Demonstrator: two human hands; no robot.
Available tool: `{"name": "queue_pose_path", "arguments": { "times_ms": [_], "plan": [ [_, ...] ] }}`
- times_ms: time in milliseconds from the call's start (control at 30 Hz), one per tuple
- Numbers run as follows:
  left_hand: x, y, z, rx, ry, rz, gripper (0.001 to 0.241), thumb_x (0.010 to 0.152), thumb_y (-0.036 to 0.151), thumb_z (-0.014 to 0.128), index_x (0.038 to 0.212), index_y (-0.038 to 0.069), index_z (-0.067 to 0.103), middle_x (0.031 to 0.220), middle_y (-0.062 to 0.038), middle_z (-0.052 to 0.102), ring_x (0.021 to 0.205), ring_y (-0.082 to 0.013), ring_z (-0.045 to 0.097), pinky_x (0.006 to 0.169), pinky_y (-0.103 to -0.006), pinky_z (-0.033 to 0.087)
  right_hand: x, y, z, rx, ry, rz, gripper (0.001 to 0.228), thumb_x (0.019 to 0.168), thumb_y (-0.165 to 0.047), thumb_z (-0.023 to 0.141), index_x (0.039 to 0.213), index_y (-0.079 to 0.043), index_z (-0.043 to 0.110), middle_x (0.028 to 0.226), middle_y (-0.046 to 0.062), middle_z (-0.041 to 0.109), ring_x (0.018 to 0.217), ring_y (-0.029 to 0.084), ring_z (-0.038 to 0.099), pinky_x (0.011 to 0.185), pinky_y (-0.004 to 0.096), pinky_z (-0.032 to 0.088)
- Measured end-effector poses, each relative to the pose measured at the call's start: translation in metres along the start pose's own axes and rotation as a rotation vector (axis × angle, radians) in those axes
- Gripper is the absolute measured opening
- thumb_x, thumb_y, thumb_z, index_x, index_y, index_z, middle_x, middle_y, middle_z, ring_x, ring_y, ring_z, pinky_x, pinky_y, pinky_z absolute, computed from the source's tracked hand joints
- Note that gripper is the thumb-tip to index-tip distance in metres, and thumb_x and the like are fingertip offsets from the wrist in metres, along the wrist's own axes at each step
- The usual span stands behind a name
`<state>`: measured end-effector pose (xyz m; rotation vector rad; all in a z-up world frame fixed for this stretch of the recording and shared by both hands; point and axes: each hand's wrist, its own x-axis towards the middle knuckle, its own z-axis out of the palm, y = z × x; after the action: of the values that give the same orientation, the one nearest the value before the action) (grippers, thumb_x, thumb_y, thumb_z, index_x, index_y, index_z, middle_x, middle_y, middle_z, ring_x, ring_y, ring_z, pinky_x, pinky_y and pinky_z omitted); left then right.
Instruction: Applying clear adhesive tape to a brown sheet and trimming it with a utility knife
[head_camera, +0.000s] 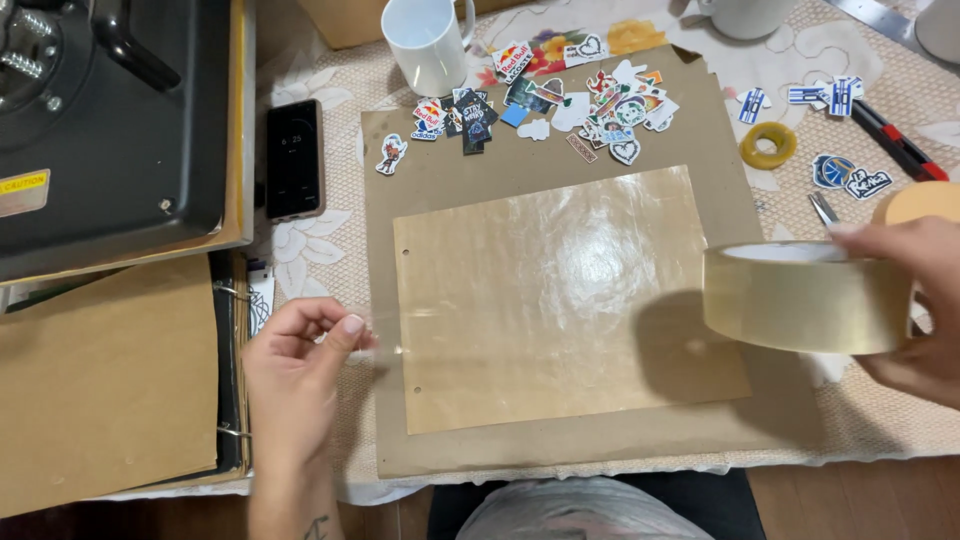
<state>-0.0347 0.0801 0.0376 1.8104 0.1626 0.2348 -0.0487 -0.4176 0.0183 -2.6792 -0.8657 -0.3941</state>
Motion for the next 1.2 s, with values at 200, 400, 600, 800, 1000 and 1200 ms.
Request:
{"name": "queue_pose_path", "arguments": {
  "times_ms": [200,400,600,800,1000,1200],
  "plan": [
    [0.000,-0.011,-0.005,-0.187,-0.096,-0.220,0.011,0.083,0.003,0.075,0.089,-0.001,0.067,0.070,-0.014,0.066,0.060,-0.0228,0.066,0.064,-0.0295,0.056,-0.021,-0.008,0.033,1.140,0.416,0.554,0.069,0.077,-0.042,0.050,0.140,-0.027,0.025,0.152,0.036,0.040,0.140,0.047,0.045,0.117,0.066,0.040],
    [0.008,-0.016,-0.020,-0.097,-0.156,-0.248,0.010,0.084,0.003,0.075,0.088,0.000,0.068,0.069,-0.012,0.066,0.056,-0.0214,0.065,0.060,-0.0307,0.056,-0.048,0.025,0.016,0.555,0.261,0.314,0.084,0.052,-0.031,0.085,0.126,-0.009,0.053,0.122,0.013,0.062,0.103,0.022,0.063,0.083,0.029,0.049],
    [0.002,-0.030,-0.039,0.015,-0.039,-0.243,0.008,0.085,-0.005,0.072,0.091,-0.002,0.068,0.071,-0.014,0.068,0.058,-0.0176,0.062,0.060,-0.0248,0.050,-0.058,0.044,0.002,-0.128,0.043,0.027,0.072,0.070,-0.024,0.081,0.138,-0.012,0.063,0.114,0.016,0.066,0.095,0.032,0.063,0.091,0.046,0.051],
    [-0.005,-0.051,-0.064,-0.110,-0.119,-0.270,0.009,0.087,0.000,0.070,0.094,-0.003,0.065,0.074,-0.016,0.067,0.064,-0.0216,0.063,0.064,-0.0315,0.057,-0.095,0.056,0.007,0.307,0.191,0.480,0.082,0.063,-0.015,0.078,0.140,-0.001,0.057,0.128,0.018,0.060,0.111,0.027,0.061,0.099,0.033,0.042],
    [-0.023,-0.081,-0.072,-0.014,-0.102,-0.359,0.015,0.085,-0.003,0.074,0.098,-0.005,0.067,0.081,-0.016,0.069,0.077,-0.0218,0.068,0.079,-0.0283,0.056,-0.079,0.024,-0.029,0.425,-0.008,0.307,0.076,0.051,-0.038,0.080,0.123,-0.017,0.065,0.111,0.005,0.073,0.098,0.017,0.075,0.087,0.029,0.055],
    [-0.047,-0.056,-0.051,0.185,-0.079,-0.291,0.053,0.078,-0.003,0.076,0.130,-0.004,0.066,0.081,-0.014,0.071,0.078,-0.0137,0.061,0.085,-0.0267,0.051,-0.044,-0.016,-0.041,0.211,-0.133,0.227,0.094,0.036,-0.053,0.094,0.120,-0.019,0.070,0.111,0.002,0.075,0.098,0.017,0.075,0.084,0.030,0.058]
  ]
}}
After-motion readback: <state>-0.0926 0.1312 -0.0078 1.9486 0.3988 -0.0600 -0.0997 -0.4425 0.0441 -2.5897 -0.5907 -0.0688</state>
